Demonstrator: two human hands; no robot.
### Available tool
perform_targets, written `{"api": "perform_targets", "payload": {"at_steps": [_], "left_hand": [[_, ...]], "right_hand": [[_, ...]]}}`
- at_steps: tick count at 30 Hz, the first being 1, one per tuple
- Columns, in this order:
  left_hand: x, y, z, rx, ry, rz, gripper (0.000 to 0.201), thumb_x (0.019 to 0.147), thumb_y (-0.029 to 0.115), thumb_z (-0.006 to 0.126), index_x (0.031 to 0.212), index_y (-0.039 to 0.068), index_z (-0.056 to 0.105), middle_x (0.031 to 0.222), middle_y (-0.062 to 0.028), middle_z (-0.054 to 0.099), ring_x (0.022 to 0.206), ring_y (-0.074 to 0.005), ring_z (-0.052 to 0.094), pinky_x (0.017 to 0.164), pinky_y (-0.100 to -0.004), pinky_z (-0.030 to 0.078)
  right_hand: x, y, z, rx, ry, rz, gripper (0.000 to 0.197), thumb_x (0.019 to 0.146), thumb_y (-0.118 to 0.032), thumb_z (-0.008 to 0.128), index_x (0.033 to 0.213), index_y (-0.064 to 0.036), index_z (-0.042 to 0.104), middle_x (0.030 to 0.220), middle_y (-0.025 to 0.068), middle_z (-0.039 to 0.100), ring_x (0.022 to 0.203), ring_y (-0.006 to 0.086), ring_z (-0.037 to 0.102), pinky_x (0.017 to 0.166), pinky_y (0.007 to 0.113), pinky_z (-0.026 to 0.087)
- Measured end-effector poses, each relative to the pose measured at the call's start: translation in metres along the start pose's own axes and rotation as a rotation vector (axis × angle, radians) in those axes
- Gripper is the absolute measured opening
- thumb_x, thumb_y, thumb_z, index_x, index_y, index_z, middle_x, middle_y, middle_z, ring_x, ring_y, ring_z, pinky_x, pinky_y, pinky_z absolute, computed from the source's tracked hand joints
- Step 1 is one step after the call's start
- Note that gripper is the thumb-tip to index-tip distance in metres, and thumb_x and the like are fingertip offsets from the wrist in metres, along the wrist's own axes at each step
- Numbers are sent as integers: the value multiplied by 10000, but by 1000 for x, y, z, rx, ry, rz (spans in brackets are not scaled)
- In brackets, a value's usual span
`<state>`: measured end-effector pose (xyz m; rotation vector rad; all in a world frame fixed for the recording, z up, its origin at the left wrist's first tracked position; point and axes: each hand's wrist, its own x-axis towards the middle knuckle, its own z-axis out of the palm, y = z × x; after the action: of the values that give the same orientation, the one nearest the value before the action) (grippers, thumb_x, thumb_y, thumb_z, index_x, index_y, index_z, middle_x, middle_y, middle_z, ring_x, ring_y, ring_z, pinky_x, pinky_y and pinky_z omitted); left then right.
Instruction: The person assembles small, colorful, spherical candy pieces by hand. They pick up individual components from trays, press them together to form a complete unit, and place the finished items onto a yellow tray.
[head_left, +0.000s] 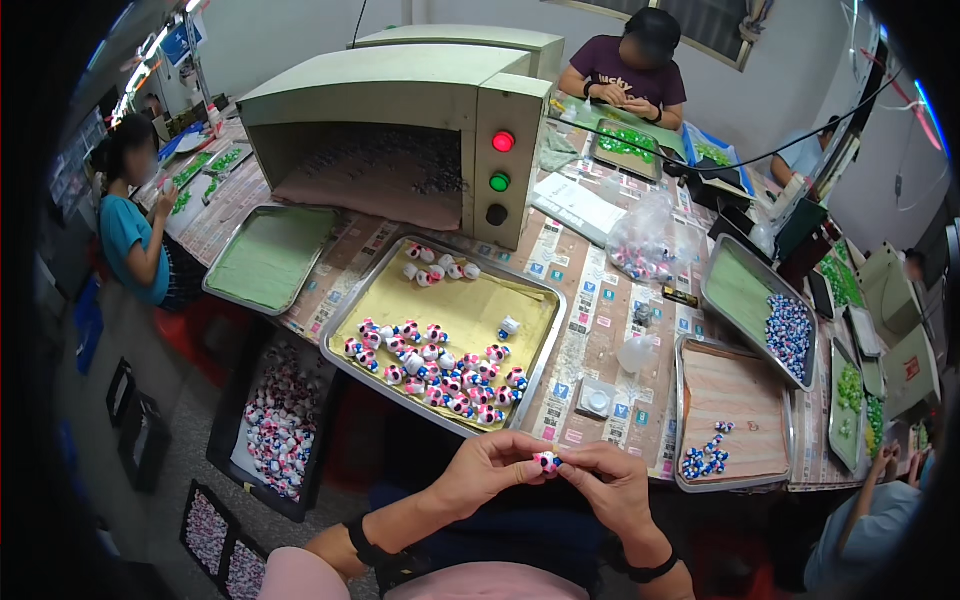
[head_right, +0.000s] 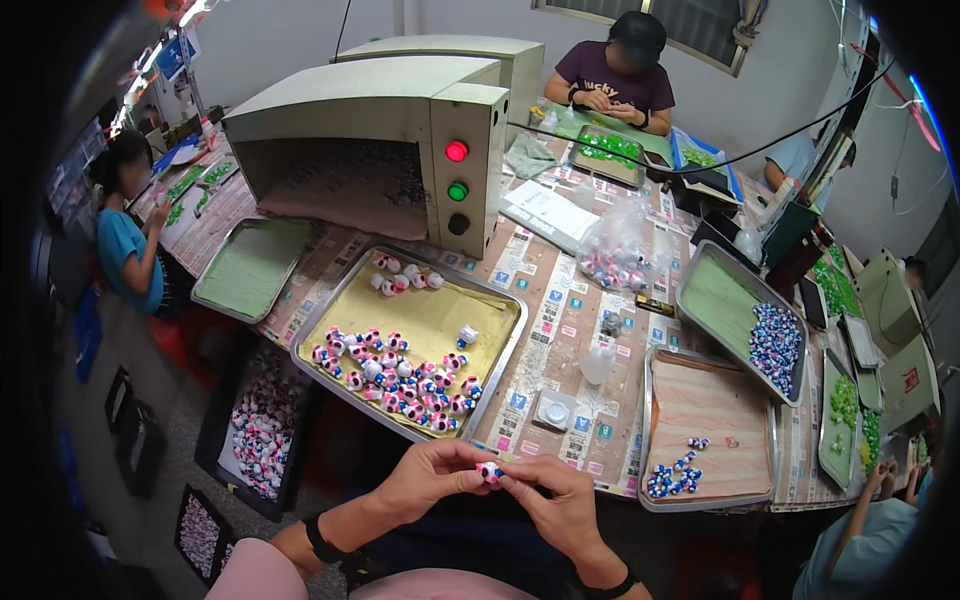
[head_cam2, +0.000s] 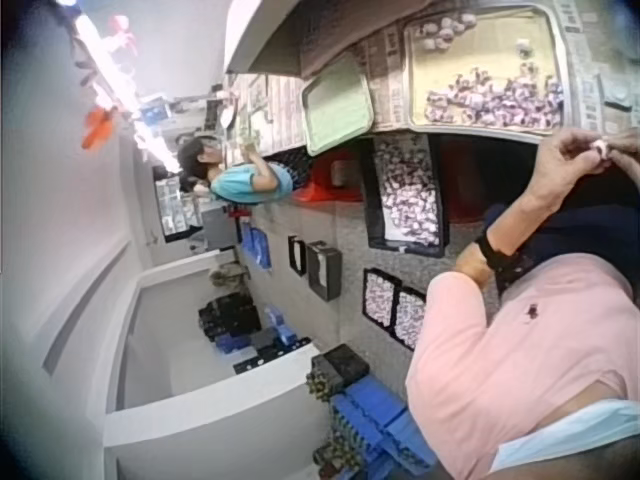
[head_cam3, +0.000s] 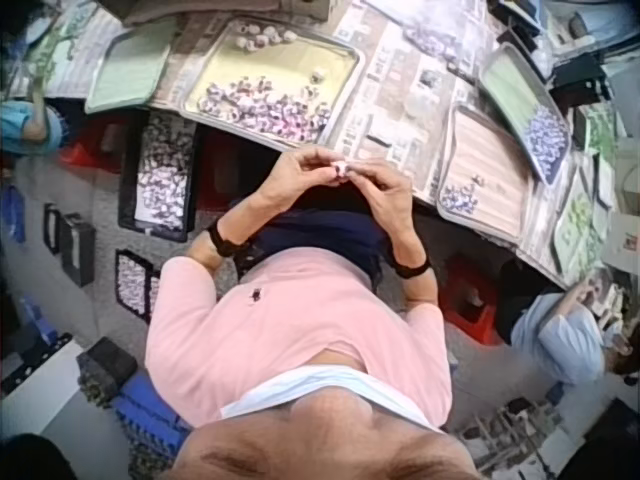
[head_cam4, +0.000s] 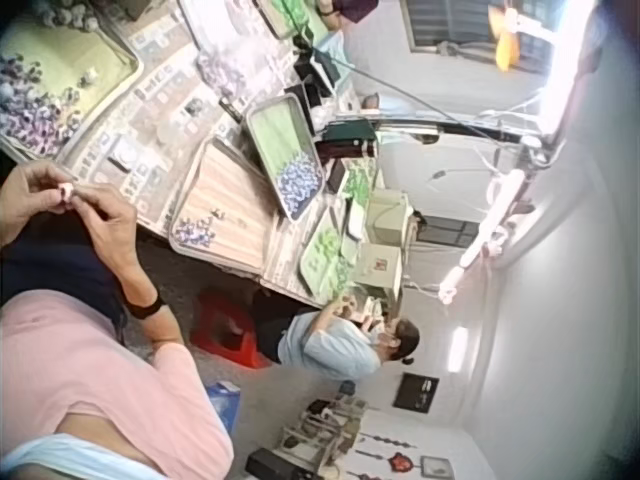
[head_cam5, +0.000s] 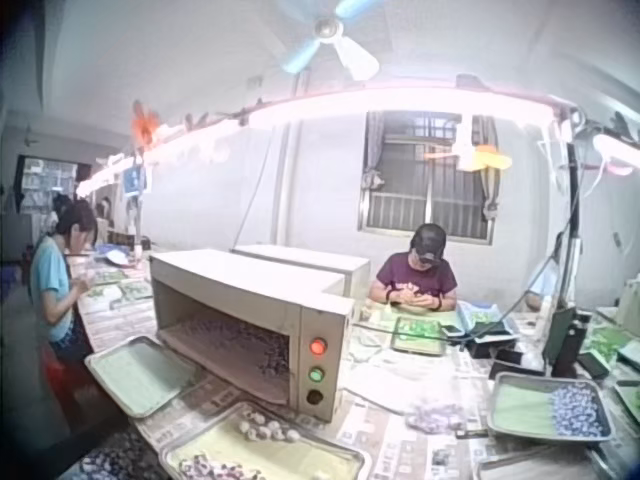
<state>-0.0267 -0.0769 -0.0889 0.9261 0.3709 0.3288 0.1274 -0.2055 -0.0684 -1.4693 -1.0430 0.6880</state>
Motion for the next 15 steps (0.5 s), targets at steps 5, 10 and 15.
{"api": "perform_targets", "payload": {"at_steps": [5, 10, 15], "left_hand": [[21, 36, -27, 477, 142, 254, 254, 892, 32, 634, 1142, -5, 618, 998, -62, 664, 908, -116, 635, 796, -251, 518], [64, 80, -71, 1305, 426, 625, 237, 797, 104, 691, 1024, 38, 679, 949, -97, 673, 877, -226, 604, 782, -330, 486], [84, 80, -100, 1529, 338, 524, 210, 797, 180, 704, 960, 48, 699, 906, -114, 679, 909, -294, 572, 810, -388, 462]], "right_hand": [[10, 2, 3, -1, 89, -87, 185, 864, -42, 678, 1046, -22, 707, 991, 108, 690, 917, 166, 642, 783, 259, 499], [7, 16, -13, 0, 102, -40, 157, 869, -43, 668, 1018, -12, 709, 1003, 106, 678, 905, 162, 636, 779, 254, 492], [1, 21, -17, 0, 113, -7, 151, 862, -38, 669, 1005, -13, 713, 960, 105, 682, 888, 163, 637, 771, 261, 490]]}}
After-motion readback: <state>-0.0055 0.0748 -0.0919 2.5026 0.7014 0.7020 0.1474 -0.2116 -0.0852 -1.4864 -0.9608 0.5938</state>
